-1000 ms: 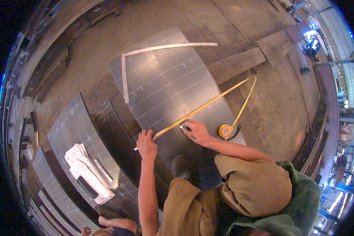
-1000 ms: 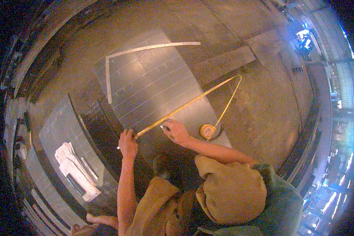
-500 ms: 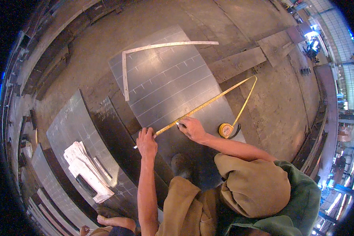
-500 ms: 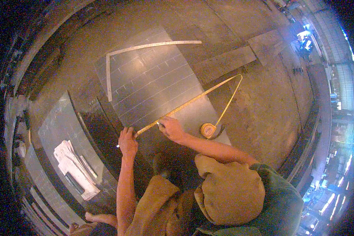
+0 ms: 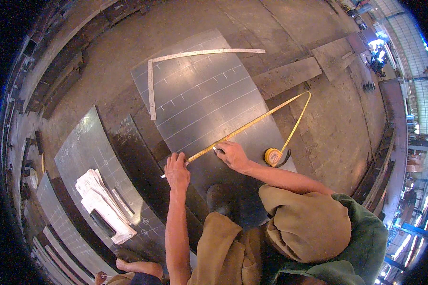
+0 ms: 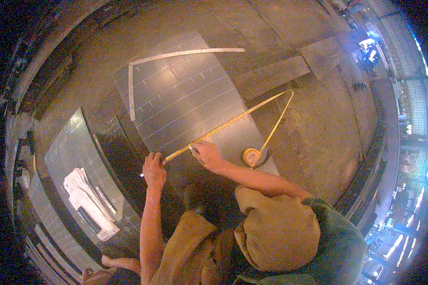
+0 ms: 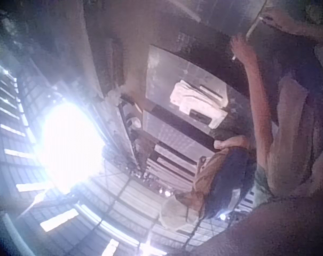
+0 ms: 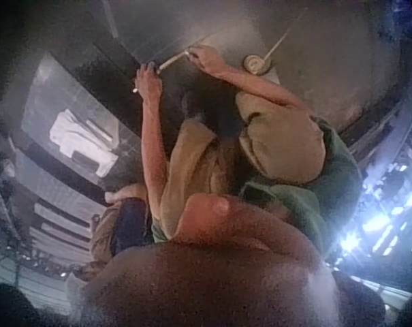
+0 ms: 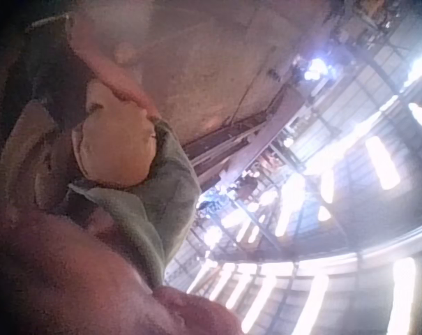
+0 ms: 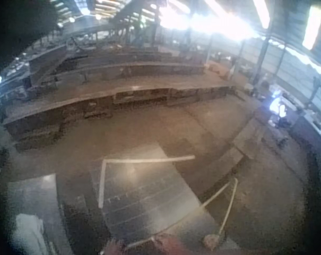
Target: The person measures a large metal sheet using a tape measure and a set square, marking lines with a marker. They repeatedly measure and mark the sheet to create a grid pattern.
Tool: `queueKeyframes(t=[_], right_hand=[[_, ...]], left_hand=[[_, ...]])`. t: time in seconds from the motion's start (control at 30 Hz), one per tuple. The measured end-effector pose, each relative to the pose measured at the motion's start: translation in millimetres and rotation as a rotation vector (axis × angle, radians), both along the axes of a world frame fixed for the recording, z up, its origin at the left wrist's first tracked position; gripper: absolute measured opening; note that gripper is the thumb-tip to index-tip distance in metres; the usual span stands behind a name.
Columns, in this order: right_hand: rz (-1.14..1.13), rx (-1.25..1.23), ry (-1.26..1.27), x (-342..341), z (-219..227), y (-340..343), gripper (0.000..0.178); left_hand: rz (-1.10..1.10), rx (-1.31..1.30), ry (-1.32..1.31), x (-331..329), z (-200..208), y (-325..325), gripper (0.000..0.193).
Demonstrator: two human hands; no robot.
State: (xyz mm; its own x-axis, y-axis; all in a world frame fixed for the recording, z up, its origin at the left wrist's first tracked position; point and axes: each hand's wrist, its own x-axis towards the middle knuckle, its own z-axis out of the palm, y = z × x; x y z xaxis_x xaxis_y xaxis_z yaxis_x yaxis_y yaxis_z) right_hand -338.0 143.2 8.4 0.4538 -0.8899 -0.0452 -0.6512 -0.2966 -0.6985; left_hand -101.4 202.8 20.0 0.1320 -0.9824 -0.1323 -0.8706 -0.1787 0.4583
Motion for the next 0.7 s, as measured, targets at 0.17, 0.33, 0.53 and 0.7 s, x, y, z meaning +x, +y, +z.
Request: queueKeyframes(t=[0.17, 0.33, 0.53, 0.7], right_hand=[[0.078, -0.018, 0.055, 0.3, -2.3, -1.1, 0.02], [0.125, 0.008, 0.227, 13.0, -0.4, -0.2, 0.02], [0.486, 0.198, 0.556, 24.0, 7.8, -10.2, 0.018], [1.343, 0.843, 0.522, 0.7, 26.8, -12.4, 0.018]], left_hand=[[0.002, -0.034, 0.022, 0.7, -2.6, 1.3, 0.022], [-0.007, -0.035, 0.003, 1.5, -2.6, 3.3, 0.023], [-0.012, -0.048, 0.008, 0.0, -6.0, 2.1, 0.023], [-0.009, -0.068, -0.006, 1.0, -7.8, 5.6, 0.021]])
